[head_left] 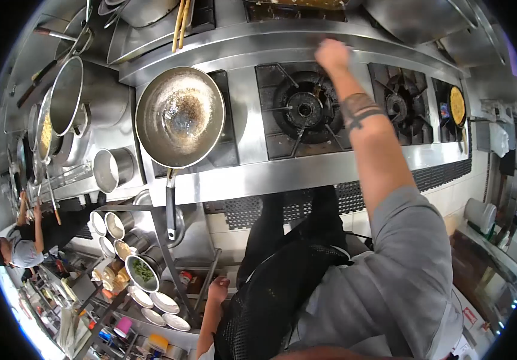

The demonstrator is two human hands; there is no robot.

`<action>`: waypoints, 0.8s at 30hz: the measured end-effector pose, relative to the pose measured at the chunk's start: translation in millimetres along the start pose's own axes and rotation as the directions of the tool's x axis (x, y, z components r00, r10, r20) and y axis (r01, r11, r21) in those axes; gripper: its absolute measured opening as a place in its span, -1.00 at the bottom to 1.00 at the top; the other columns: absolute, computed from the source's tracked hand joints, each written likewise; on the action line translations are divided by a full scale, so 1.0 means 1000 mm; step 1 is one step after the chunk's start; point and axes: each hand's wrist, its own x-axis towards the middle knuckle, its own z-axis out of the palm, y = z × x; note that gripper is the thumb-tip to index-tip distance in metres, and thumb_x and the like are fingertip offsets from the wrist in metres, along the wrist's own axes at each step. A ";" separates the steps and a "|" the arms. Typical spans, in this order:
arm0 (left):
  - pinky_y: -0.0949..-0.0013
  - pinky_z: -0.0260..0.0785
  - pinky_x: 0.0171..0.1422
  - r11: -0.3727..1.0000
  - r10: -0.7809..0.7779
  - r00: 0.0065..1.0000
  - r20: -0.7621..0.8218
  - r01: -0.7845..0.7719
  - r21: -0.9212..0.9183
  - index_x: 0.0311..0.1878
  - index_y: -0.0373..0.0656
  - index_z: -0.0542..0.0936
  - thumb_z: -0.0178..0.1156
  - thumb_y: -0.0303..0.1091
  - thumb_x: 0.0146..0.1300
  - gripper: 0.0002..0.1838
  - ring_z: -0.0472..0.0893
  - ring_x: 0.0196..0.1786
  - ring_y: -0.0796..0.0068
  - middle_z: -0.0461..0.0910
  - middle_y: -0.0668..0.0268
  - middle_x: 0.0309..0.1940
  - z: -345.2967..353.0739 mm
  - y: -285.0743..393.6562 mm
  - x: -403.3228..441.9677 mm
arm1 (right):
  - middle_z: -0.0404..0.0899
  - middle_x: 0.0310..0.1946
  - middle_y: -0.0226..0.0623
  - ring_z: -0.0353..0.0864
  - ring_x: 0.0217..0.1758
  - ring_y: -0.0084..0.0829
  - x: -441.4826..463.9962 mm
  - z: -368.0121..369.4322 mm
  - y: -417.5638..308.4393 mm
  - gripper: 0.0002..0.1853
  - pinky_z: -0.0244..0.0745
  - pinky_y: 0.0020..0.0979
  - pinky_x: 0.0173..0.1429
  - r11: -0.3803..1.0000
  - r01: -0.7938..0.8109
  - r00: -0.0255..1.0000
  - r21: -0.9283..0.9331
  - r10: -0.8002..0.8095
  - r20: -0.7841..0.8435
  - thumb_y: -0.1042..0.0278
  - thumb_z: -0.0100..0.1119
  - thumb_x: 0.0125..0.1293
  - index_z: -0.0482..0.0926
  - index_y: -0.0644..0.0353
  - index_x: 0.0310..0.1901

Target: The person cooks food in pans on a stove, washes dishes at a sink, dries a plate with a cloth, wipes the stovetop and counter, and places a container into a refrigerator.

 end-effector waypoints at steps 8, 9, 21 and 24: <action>0.27 0.50 -0.03 0.973 0.135 0.989 -0.052 -0.143 -0.184 0.02 -0.21 0.66 0.21 -0.23 0.35 -0.70 0.71 -0.16 0.30 0.73 0.11 -0.24 -0.019 0.042 0.023 | 0.73 -0.21 -0.13 0.73 -0.08 -0.09 -0.094 0.023 -0.194 -0.83 0.64 -0.09 0.01 0.675 0.619 0.694 0.401 -0.709 0.122 0.35 0.21 0.13 0.74 0.06 -0.27; 0.28 0.50 -0.01 0.974 0.164 0.985 -0.060 -0.172 -0.147 0.04 -0.20 0.65 0.22 -0.21 0.35 -0.68 0.72 -0.14 0.31 0.73 0.11 -0.24 -0.018 0.041 0.031 | 0.73 -0.26 -0.12 0.73 -0.11 -0.07 -0.121 0.014 -0.192 -0.85 0.65 -0.07 -0.03 0.679 0.598 0.726 0.425 -0.684 0.072 0.37 0.25 0.07 0.74 0.06 -0.31; 0.30 0.49 0.03 0.976 0.207 0.961 0.181 -0.215 0.022 0.12 -0.25 0.61 0.16 -0.21 0.42 -0.65 0.71 -0.02 0.31 0.72 0.06 -0.12 0.016 0.177 0.034 | 0.57 0.13 -0.31 0.43 0.36 -0.23 -0.368 -0.065 0.115 -0.52 0.47 -0.26 0.33 0.717 0.383 0.828 0.582 -0.546 0.127 0.48 0.21 0.04 0.57 0.08 0.09; 0.30 0.50 0.00 0.946 0.232 0.918 0.320 -0.289 0.144 0.12 -0.30 0.60 0.13 -0.26 0.45 -0.66 0.71 -0.07 0.31 0.72 0.09 -0.10 0.020 0.215 0.046 | 0.50 0.24 -0.13 0.45 0.33 -0.07 -0.361 -0.064 0.269 -0.54 0.34 -0.14 0.45 0.877 0.248 0.962 0.411 -0.274 0.003 0.46 0.08 0.22 0.53 0.08 0.20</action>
